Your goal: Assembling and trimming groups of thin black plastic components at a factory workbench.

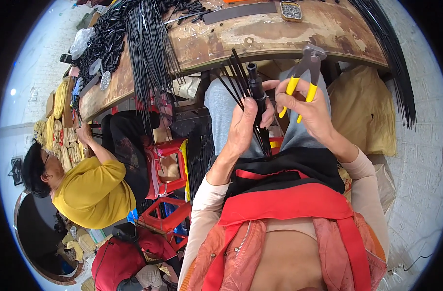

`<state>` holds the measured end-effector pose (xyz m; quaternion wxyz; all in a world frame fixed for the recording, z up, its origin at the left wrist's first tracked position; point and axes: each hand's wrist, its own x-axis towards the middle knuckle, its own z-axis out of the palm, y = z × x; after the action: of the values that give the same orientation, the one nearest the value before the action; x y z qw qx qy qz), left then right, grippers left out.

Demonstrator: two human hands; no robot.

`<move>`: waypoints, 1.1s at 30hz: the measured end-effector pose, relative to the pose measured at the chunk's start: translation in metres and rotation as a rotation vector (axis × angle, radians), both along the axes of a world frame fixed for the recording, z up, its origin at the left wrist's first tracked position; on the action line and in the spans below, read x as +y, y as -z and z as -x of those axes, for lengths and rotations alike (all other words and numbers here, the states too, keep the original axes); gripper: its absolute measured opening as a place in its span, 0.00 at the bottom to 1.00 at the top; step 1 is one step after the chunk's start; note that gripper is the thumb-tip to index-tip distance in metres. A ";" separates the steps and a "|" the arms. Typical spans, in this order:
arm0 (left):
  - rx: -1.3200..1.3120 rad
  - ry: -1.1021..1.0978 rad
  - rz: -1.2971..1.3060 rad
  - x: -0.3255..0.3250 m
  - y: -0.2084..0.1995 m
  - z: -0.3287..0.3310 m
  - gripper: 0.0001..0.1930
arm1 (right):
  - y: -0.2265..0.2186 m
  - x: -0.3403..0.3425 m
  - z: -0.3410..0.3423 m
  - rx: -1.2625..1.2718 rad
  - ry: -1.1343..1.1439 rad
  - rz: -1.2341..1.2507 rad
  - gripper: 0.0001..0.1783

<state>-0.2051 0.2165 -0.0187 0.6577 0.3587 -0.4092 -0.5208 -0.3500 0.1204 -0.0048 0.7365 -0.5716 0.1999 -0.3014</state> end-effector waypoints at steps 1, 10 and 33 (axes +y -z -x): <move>-0.007 0.006 -0.001 -0.001 0.001 -0.001 0.39 | -0.006 0.003 -0.003 -0.004 -0.015 -0.007 0.08; -0.026 0.009 0.000 -0.003 0.000 0.003 0.41 | -0.015 0.009 -0.004 -0.040 -0.060 -0.075 0.10; 0.047 0.067 -0.017 -0.013 -0.001 0.003 0.43 | -0.016 -0.013 -0.010 0.042 0.124 0.427 0.07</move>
<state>-0.2080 0.2037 -0.0175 0.6463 0.3379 -0.4008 -0.5545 -0.3400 0.1073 0.0107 0.5745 -0.7074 0.1814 -0.3697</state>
